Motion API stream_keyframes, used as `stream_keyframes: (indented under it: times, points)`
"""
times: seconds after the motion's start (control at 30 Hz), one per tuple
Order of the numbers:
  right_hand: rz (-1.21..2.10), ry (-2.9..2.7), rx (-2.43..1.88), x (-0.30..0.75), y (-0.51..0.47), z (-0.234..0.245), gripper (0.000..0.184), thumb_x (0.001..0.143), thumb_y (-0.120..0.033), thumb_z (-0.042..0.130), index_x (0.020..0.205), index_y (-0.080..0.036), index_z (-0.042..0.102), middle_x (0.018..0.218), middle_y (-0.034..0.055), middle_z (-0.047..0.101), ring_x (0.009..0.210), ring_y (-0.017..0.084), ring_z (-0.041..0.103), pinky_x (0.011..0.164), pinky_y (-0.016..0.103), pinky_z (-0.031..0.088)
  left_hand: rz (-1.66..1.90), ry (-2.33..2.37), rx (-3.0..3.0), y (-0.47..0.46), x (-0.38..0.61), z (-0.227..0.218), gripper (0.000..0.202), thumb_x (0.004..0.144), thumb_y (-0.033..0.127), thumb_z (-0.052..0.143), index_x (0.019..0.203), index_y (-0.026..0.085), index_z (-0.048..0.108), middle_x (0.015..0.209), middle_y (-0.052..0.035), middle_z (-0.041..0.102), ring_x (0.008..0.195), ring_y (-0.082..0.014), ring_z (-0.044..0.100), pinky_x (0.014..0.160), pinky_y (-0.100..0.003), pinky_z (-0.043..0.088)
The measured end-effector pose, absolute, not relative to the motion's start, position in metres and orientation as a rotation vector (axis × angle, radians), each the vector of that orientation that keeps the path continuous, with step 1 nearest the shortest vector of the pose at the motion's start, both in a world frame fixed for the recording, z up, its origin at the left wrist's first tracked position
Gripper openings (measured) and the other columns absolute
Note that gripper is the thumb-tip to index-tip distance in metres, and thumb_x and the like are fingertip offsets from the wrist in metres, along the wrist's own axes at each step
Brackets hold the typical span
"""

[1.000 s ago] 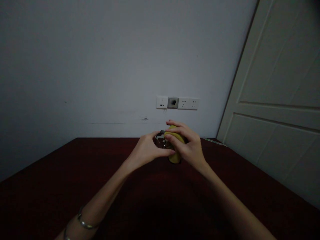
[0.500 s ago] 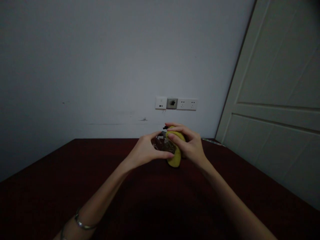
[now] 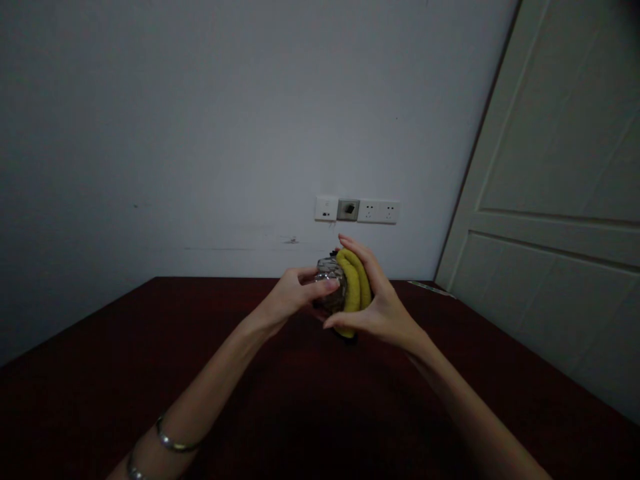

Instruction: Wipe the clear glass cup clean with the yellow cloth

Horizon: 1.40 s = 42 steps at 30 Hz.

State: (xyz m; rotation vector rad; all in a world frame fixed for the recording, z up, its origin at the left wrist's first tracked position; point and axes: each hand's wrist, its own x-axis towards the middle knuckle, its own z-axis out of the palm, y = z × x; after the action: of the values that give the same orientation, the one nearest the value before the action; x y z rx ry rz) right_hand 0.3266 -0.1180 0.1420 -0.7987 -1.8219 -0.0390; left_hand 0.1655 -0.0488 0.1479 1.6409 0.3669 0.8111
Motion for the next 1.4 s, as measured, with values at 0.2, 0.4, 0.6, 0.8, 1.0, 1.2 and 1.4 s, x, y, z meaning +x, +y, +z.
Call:
stream_keyframes:
  times: [0.2, 0.4, 0.6, 0.8, 1.0, 1.2, 1.4]
  points:
    - [-0.071, -1.787, -0.851, 0.326, -0.116, 0.140, 0.085, 0.062, -0.037, 0.080, 0.136, -0.031, 0.037, 0.139, 0.0079, 0.041, 0.132, 0.027, 0.037, 0.112, 0.049, 0.029, 0.734, 0.377, 1.592, -0.045, 0.169, 0.141, 0.050, 0.069, 0.054, 0.069, 0.096, 0.012, 0.064, 0.084, -0.0078, 0.066, 0.061, -0.0125, 0.060, 0.051, -0.023, 0.050]
    - [0.113, -1.574, -0.882, 0.327, -0.109, 0.138, 0.083, 0.059, -0.035, 0.081, 0.132, -0.026, 0.043, 0.137, 0.0090, 0.048, 0.125, 0.027, 0.047, 0.109, 0.047, 0.036, 0.683, 0.233, 1.579, -0.030, 0.163, 0.134, 0.106, 0.059, 0.061, 0.074, 0.143, 0.022, 0.022, 0.087, -0.0089, 0.067, 0.062, -0.0174, 0.065, 0.060, -0.032, 0.054]
    - [0.375, -1.293, -0.935, 0.329, -0.099, 0.140, 0.078, 0.058, -0.039, 0.079, 0.128, -0.021, 0.049, 0.127, 0.0121, 0.058, 0.112, 0.027, 0.059, 0.098, 0.043, 0.048, 0.848, 0.477, 1.929, -0.028, 0.157, 0.139, 0.114, 0.055, 0.042, 0.083, 0.146, 0.018, 0.018, 0.089, -0.0065, 0.061, 0.067, -0.0140, 0.058, 0.064, -0.031, 0.050]
    - [0.518, -1.314, -0.978, 0.322, -0.097, 0.139, 0.078, 0.061, -0.040, 0.078, 0.130, -0.022, 0.049, 0.125, 0.0116, 0.061, 0.105, 0.025, 0.064, 0.090, 0.042, 0.054, 1.052, 0.501, 2.146, -0.035, 0.160, 0.142, 0.106, 0.050, 0.037, 0.085, 0.141, 0.019, 0.032, 0.135, -0.0191, 0.043, 0.116, -0.0308, 0.049, 0.095, -0.047, 0.044]
    - [0.517, -1.351, -0.956, 0.317, -0.100, 0.137, 0.080, 0.061, -0.046, 0.077, 0.131, -0.020, 0.047, 0.125, 0.0121, 0.060, 0.107, 0.026, 0.062, 0.093, 0.042, 0.052, 0.988, 0.424, 2.121, -0.036, 0.161, 0.145, 0.079, 0.051, 0.033, 0.084, 0.122, 0.017, 0.054, 0.124, -0.0137, 0.058, 0.114, -0.0292, 0.055, 0.099, -0.045, 0.043]
    - [0.343, -1.325, -0.887, 0.313, -0.100, 0.132, 0.048, 0.088, -0.055, 0.042, 0.124, -0.025, 0.053, 0.131, 0.0082, 0.056, 0.120, 0.022, 0.053, 0.105, 0.045, 0.040, 0.981, 0.428, 1.981, -0.046, 0.170, 0.144, 0.086, 0.049, 0.028, 0.086, 0.126, 0.016, 0.049, 0.119, -0.0123, 0.061, 0.100, -0.0258, 0.062, 0.086, -0.040, 0.052]
    - [-0.124, -1.598, -0.716, 0.316, -0.112, 0.130, 0.026, 0.092, -0.030, 0.046, 0.112, -0.028, 0.063, 0.138, 0.0033, 0.051, 0.131, 0.021, 0.042, 0.111, 0.047, 0.031, 1.000, 0.370, 1.967, -0.047, 0.172, 0.139, 0.088, 0.051, 0.028, 0.086, 0.129, 0.017, 0.045, 0.117, -0.0110, 0.061, 0.096, -0.0239, 0.063, 0.086, -0.039, 0.053]
